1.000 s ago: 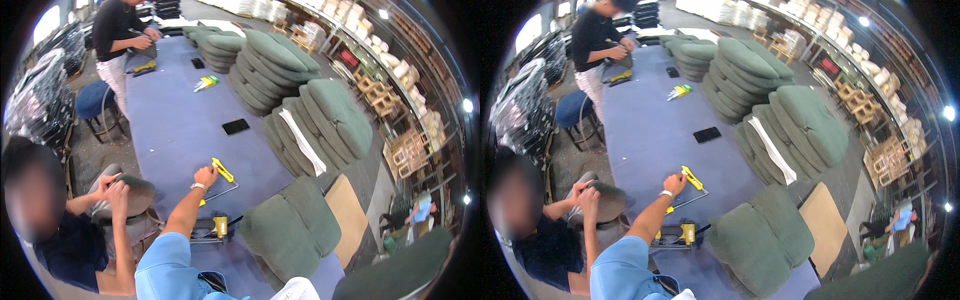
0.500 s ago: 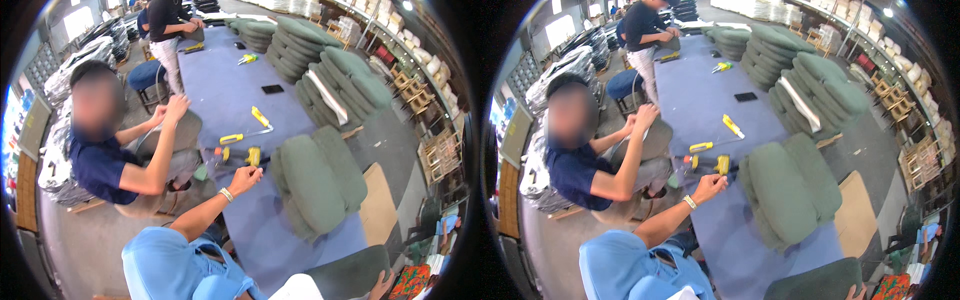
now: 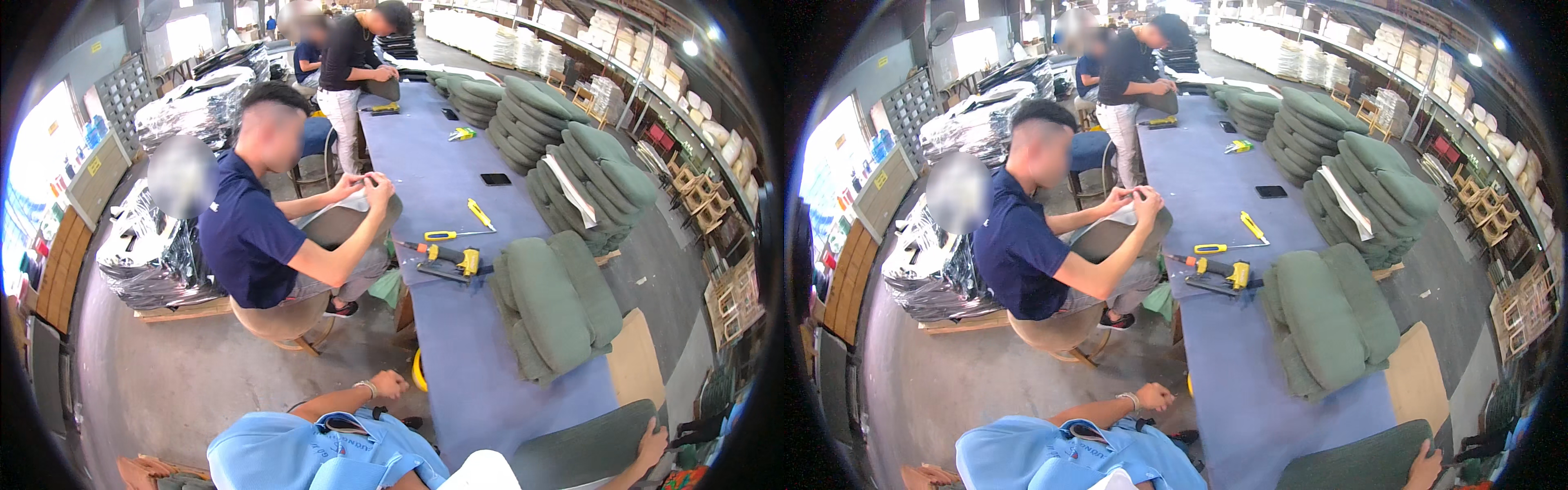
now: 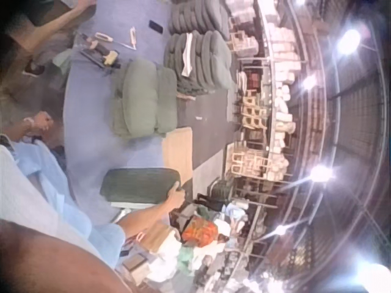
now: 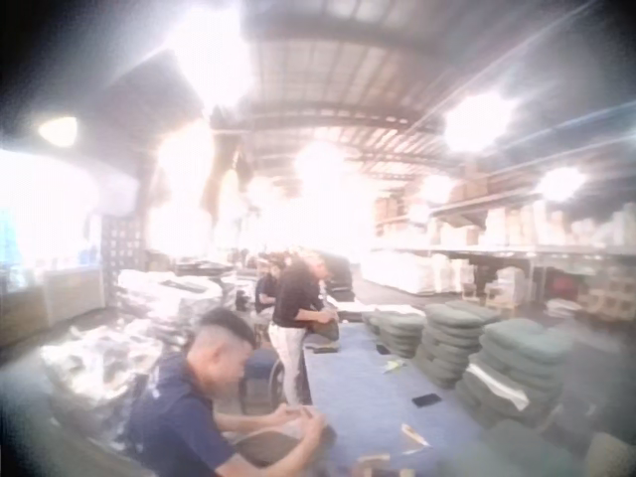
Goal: The person picks up green cushion covers from a table, places them on a nearby stack, and then uses a staple gun to attach fabric to a cushion frame. The person repeats this process with multiple cushions.
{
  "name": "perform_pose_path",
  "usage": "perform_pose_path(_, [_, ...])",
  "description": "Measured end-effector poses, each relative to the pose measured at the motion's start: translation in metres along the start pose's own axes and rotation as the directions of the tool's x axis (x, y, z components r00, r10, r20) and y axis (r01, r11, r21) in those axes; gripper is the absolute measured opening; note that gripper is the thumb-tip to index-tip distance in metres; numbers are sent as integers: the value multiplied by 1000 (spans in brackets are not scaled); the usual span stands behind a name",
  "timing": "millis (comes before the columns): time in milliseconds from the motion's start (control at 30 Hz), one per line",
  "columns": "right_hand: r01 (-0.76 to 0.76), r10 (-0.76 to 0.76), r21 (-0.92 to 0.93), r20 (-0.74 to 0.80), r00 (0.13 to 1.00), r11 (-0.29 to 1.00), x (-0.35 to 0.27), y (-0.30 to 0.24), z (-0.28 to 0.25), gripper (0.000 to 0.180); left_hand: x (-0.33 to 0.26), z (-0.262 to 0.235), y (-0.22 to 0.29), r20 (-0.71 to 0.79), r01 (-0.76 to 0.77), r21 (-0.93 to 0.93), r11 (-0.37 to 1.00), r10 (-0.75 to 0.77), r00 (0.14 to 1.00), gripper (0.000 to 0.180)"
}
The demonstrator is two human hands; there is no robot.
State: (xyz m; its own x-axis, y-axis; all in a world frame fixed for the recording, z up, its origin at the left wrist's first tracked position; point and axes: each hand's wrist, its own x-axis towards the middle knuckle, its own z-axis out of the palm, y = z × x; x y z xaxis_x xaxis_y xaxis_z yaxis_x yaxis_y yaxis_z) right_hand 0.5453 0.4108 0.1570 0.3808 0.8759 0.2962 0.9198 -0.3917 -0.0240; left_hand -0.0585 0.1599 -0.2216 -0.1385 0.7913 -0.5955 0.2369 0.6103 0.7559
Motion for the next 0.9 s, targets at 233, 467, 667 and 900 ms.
perform_pose_path(233, [6, 48, -241, 218, 975, 971, -40, -55, -52, 67, -99, -72, -200, -361, 343, -88, 935, -351, 864, 36])
perform_pose_path(467, [131, -130, -33, 17, 991, 991, -141, -76, -72, 63, -237, -65, -359, -162, 700, 84, 709, -683, 712, 36])
perform_pose_path(667, [127, -109, -35, 315, 943, 991, -139, -94, -79, 68, -252, -40, -442, -201, 343, 292, 893, -294, 935, 38])
perform_pose_path(900, [144, -172, 153, 193, 966, 978, -177, -136, -81, 70, -213, -46, -350, -275, 290, -196, 937, -336, 901, 33])
